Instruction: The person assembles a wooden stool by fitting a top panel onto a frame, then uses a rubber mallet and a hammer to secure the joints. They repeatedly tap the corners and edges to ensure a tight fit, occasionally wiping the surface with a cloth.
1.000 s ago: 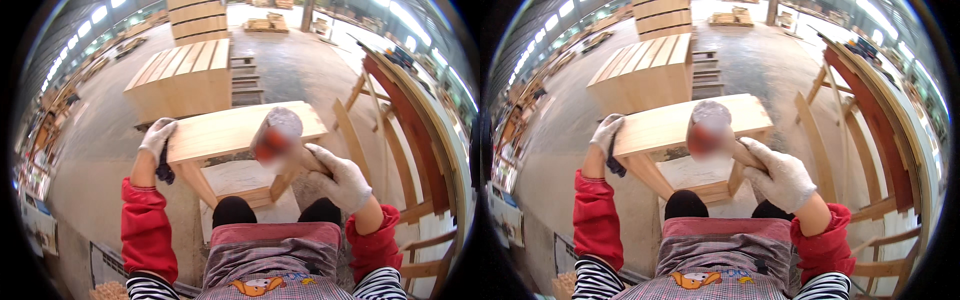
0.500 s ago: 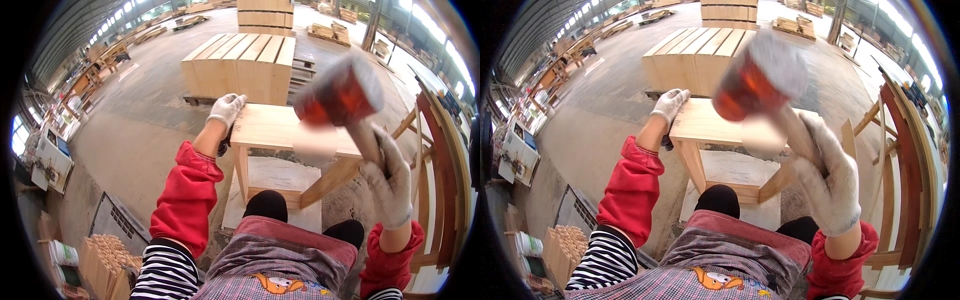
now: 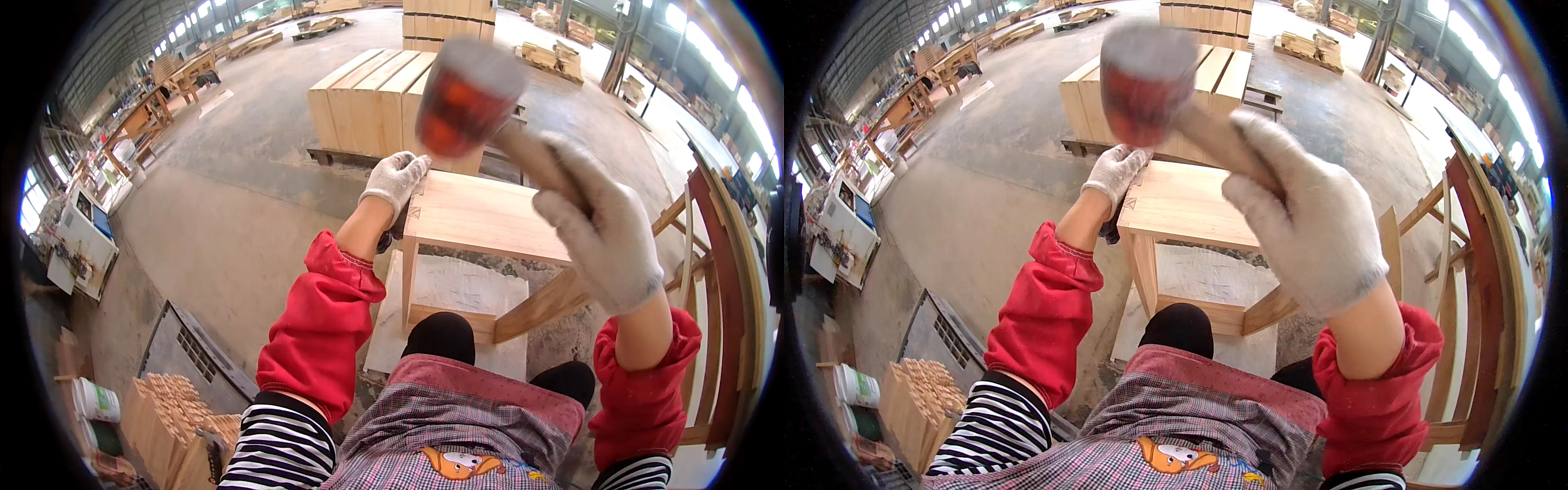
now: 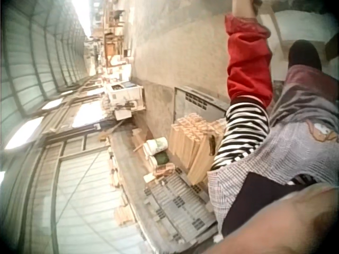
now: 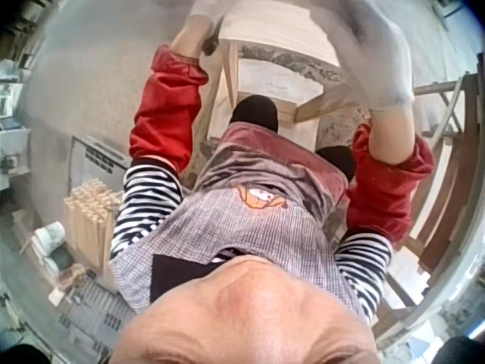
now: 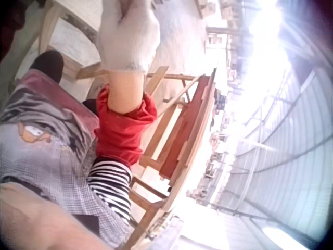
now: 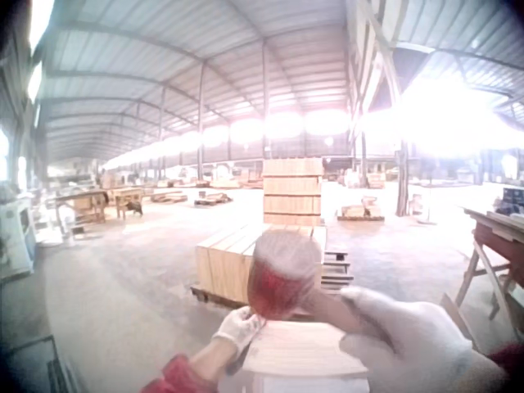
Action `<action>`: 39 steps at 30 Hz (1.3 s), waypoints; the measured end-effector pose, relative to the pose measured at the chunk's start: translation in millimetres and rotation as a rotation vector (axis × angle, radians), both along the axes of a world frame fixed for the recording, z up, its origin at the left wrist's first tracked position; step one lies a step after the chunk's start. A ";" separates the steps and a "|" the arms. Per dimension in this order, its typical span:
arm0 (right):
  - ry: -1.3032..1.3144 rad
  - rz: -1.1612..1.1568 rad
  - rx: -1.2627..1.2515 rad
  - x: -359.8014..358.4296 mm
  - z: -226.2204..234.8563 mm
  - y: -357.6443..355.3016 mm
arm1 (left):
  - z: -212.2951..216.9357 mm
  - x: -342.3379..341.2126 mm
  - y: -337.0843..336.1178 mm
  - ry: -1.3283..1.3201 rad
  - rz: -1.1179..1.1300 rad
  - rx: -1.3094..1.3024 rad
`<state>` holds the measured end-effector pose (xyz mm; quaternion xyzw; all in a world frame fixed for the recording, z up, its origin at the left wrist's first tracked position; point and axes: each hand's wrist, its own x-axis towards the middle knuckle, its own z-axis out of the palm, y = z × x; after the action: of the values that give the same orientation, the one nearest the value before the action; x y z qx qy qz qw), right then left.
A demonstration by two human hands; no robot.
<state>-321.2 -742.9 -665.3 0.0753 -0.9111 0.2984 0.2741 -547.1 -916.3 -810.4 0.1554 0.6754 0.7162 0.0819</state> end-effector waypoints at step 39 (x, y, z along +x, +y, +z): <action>-0.078 -0.023 -0.066 -20.4 -19.3 -8.5 | -2.6 -7.7 -4.5 -0.131 -0.090 0.004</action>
<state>-341.5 -751.4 -684.6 0.0440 -0.9115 0.3278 0.2443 -554.8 -920.7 -813.0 0.1386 0.6594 0.7219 0.1574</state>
